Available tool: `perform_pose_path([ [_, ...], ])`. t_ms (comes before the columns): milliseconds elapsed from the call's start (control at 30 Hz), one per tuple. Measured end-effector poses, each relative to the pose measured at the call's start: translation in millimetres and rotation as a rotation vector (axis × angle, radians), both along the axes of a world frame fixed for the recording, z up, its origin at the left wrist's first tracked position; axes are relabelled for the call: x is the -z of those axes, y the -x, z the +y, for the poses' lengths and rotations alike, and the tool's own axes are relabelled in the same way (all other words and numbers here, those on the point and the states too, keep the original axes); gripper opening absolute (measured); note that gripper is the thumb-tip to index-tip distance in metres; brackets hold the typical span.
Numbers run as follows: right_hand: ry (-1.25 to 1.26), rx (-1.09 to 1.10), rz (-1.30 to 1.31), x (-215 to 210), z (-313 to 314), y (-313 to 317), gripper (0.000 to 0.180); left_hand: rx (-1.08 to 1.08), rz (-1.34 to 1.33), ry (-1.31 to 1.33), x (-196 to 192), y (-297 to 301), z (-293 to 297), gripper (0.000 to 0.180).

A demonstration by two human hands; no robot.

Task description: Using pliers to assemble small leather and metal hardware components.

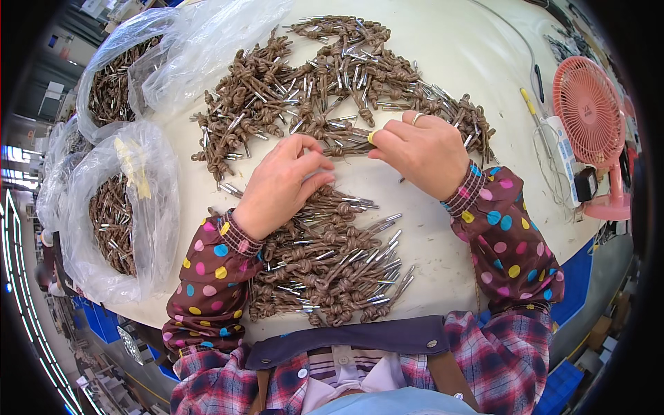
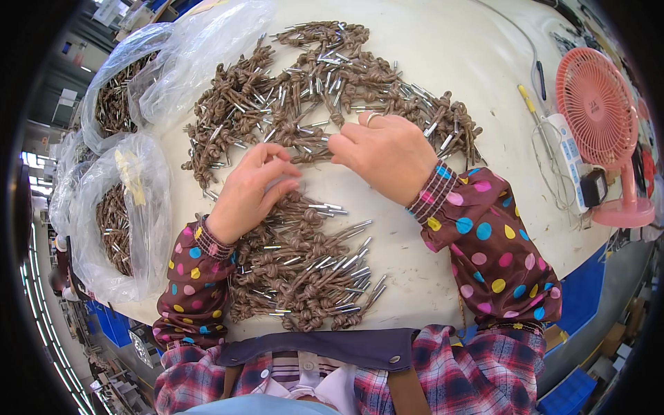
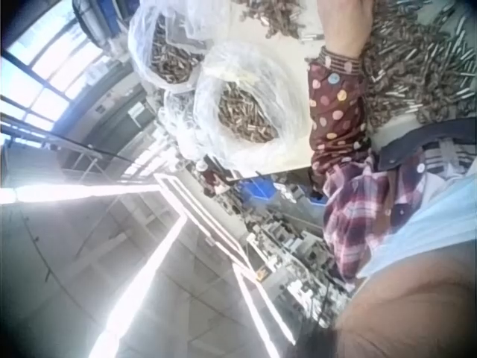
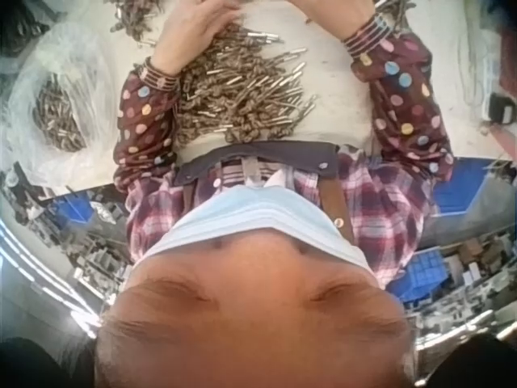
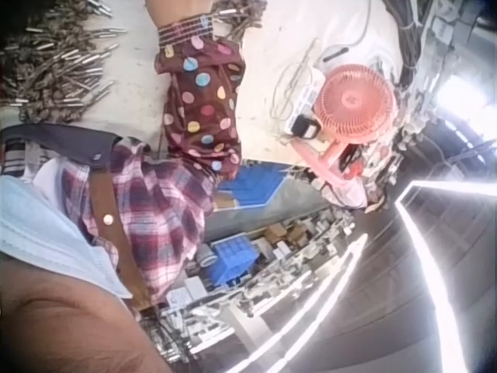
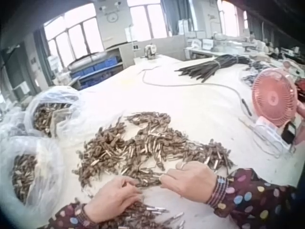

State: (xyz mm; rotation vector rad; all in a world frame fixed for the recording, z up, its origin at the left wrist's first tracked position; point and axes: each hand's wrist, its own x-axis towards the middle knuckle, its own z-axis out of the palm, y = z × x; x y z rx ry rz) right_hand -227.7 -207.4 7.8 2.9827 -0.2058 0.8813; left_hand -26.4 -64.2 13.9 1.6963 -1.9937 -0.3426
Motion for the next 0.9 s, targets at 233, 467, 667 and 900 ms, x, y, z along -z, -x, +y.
perform_pose_path([
  [233, 0.011, -0.019, -0.01, 5.5, -3.3, -2.6, 0.02, -0.072, -0.103, 0.012, 11.7, 6.5, -12.6, 0.021],
  [467, 0.075, -0.027, 0.059, 6.9, 4.1, -6.6, 0.007, -0.029, -0.063, 0.043, 11.3, 5.9, -8.2, 0.018],
  [667, 0.03, -0.024, -0.004, 2.9, -2.6, -3.5, 0.016, 0.064, -0.102, -0.028, 4.2, -1.7, -4.3, 0.019],
  [900, 0.048, 0.104, -0.019, 3.0, -23.2, -0.2, 0.021, -0.026, -0.167, 0.117, 7.4, 10.3, -34.1, 0.027],
])
